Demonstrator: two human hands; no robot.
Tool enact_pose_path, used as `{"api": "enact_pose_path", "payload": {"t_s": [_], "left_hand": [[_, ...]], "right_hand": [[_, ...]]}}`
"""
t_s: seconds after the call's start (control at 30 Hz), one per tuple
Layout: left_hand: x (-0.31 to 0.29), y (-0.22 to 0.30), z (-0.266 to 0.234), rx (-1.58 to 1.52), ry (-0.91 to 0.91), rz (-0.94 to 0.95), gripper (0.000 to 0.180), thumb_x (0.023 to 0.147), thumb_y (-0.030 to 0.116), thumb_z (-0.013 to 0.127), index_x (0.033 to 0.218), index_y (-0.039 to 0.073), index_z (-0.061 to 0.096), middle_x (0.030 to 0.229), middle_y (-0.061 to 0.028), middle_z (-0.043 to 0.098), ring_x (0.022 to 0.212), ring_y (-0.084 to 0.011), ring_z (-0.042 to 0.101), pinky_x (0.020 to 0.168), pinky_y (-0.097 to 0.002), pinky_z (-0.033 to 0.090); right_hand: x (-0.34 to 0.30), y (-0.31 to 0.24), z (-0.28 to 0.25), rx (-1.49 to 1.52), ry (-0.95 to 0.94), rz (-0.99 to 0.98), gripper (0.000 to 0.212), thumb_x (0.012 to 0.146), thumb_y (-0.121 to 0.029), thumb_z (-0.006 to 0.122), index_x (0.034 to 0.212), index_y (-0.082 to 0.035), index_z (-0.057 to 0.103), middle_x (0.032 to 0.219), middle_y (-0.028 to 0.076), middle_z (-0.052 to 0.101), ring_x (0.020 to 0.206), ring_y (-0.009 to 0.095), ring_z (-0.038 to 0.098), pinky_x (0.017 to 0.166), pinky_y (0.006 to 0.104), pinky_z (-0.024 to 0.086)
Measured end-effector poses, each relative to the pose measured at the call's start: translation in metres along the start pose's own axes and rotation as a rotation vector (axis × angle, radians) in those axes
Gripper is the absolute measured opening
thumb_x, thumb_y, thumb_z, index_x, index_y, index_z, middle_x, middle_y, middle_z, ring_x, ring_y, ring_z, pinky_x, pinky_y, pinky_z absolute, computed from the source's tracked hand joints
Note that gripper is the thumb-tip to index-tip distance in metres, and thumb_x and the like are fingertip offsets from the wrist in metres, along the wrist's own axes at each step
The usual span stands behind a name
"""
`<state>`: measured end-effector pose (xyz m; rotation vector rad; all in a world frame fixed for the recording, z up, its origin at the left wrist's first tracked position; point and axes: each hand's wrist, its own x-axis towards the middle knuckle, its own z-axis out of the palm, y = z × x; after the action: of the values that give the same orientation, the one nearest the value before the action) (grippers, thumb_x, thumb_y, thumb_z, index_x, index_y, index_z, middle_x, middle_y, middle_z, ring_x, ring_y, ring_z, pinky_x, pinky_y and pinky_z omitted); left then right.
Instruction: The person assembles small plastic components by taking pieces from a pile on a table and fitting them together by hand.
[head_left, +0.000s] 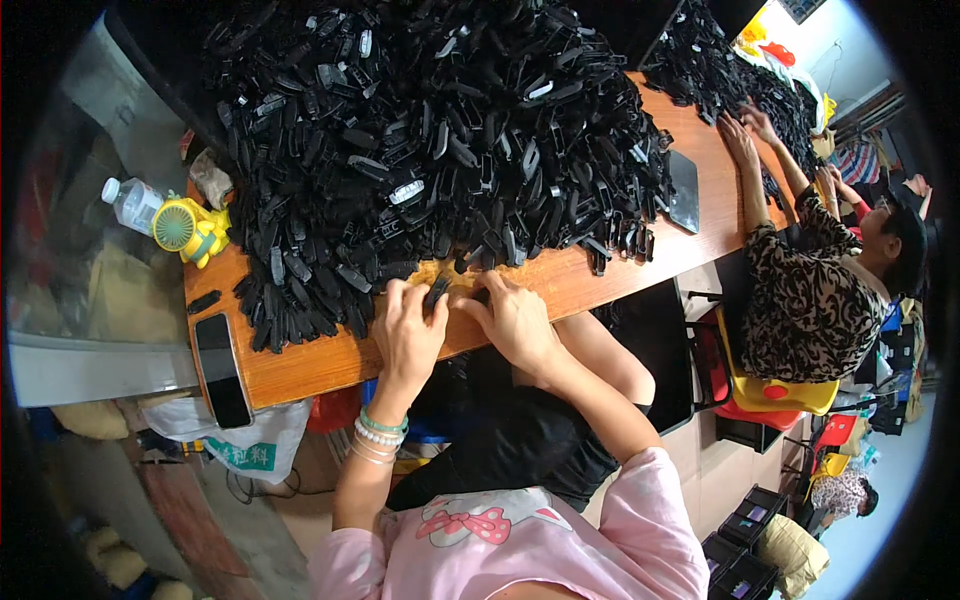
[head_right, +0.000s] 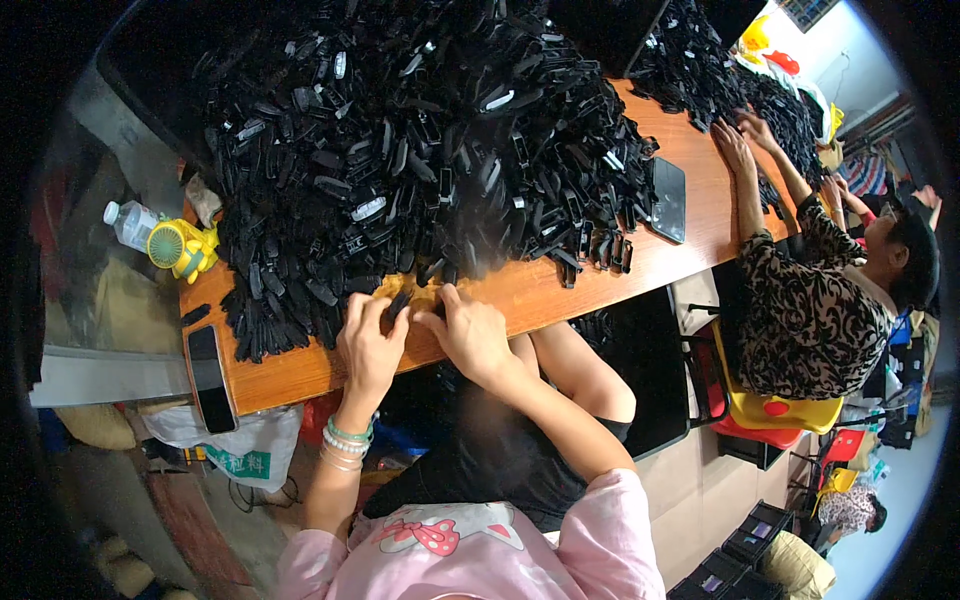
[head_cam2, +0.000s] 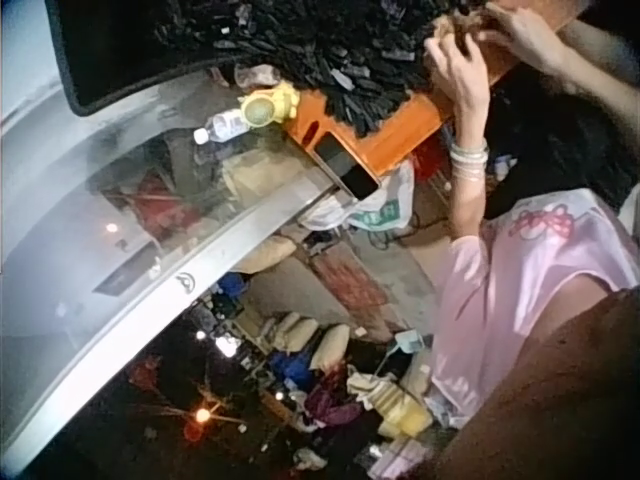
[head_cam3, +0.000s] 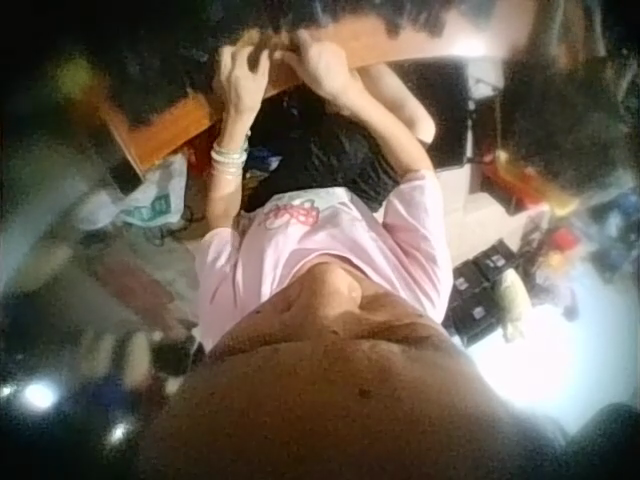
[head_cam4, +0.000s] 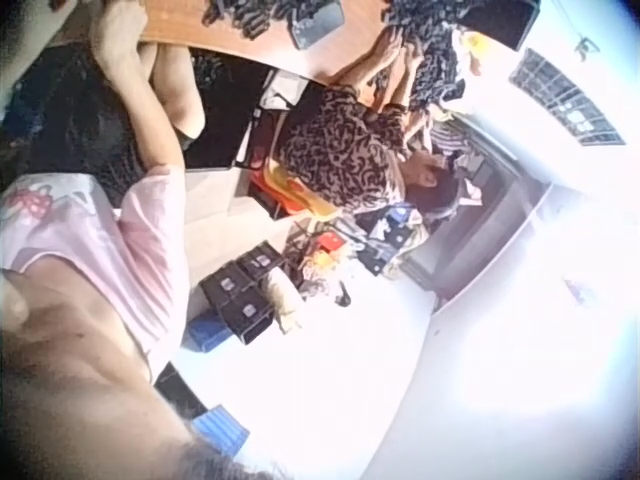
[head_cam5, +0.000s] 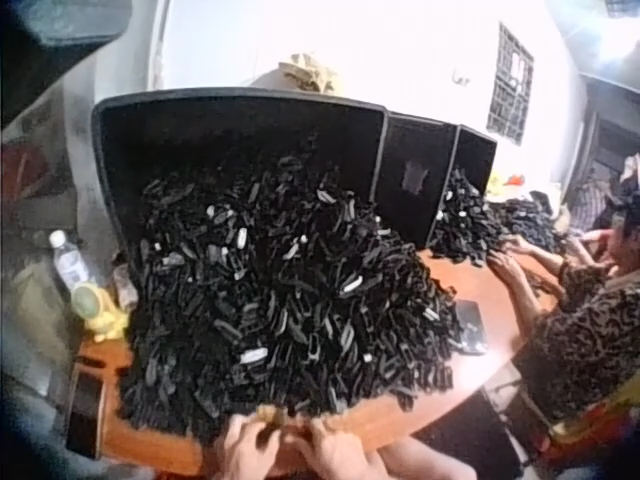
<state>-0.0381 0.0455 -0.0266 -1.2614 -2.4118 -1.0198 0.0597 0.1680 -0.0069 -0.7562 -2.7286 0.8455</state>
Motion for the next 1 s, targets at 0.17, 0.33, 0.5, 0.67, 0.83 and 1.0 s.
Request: {"api": "enact_pose_path", "payload": {"t_s": [0.17,0.33,0.5,0.67,0.83,1.0], "left_hand": [[-0.018,0.0,-0.014,-0.799,-0.033,-0.558,0.018,0.076,-0.002,0.068,0.088,0.0,0.055,0.078,-0.0015,0.061,0.061,-0.0033,0.051,0.055,-0.018,0.041],[-0.015,0.012,-0.037,-1.372,-0.201,-0.567,0.02,0.078,-0.004,0.063,0.092,0.002,0.051,0.099,-0.008,0.062,0.079,-0.0076,0.058,0.07,-0.0214,0.048],[-0.01,0.039,-0.064,-0.985,-0.456,-0.436,0.025,0.083,0.003,0.061,0.107,-0.005,0.058,0.085,-0.0078,0.061,0.066,-0.0077,0.056,0.058,-0.0207,0.046],[-0.007,0.044,-0.066,-0.764,-0.343,-0.147,0.026,0.083,0.003,0.062,0.105,-0.009,0.057,0.08,-0.0154,0.057,0.064,-0.0229,0.059,0.057,-0.0294,0.046],[-0.003,0.052,-0.073,-0.604,-0.275,-0.01,0.024,0.082,0.003,0.062,0.1,-0.011,0.057,0.078,-0.0186,0.055,0.067,-0.0324,0.058,0.057,-0.0332,0.045],[-0.006,0.058,-0.068,-0.67,-0.322,-0.158,0.022,0.085,0.004,0.061,0.1,-0.011,0.057,0.079,-0.0154,0.056,0.068,-0.0235,0.061,0.057,-0.0285,0.047]], "right_hand": [[-0.014,0.016,-0.009,0.012,0.033,0.017,0.031,0.077,-0.016,0.068,0.096,-0.003,0.047,0.078,0.021,0.062,0.072,0.038,0.062,0.061,0.0444,0.049],[-0.034,0.009,-0.028,0.578,-0.057,-0.072,0.034,0.082,-0.001,0.061,0.114,0.0,0.049,0.09,0.013,0.064,0.071,0.02,0.066,0.057,0.0298,0.049],[-0.046,-0.017,-0.064,0.604,-0.193,-0.174,0.035,0.084,-0.006,0.059,0.118,0.0,0.052,0.094,0.016,0.062,0.085,0.031,0.061,0.076,0.0351,0.048],[-0.048,-0.018,-0.066,0.603,-0.196,-0.211,0.033,0.084,-0.001,0.059,0.117,0.0,0.055,0.098,0.012,0.062,0.07,0.016,0.059,0.062,0.0288,0.045],[-0.056,-0.015,-0.051,0.271,0.053,-0.471,0.044,0.079,0.004,0.058,0.122,0.004,0.048,0.086,0.016,0.054,0.079,0.034,0.055,0.067,0.038,0.045],[-0.057,-0.021,-0.051,0.205,0.094,-0.468,0.051,0.075,0.006,0.06,0.124,0.001,0.048,0.091,0.017,0.054,0.084,0.033,0.055,0.068,0.0388,0.046]]}}
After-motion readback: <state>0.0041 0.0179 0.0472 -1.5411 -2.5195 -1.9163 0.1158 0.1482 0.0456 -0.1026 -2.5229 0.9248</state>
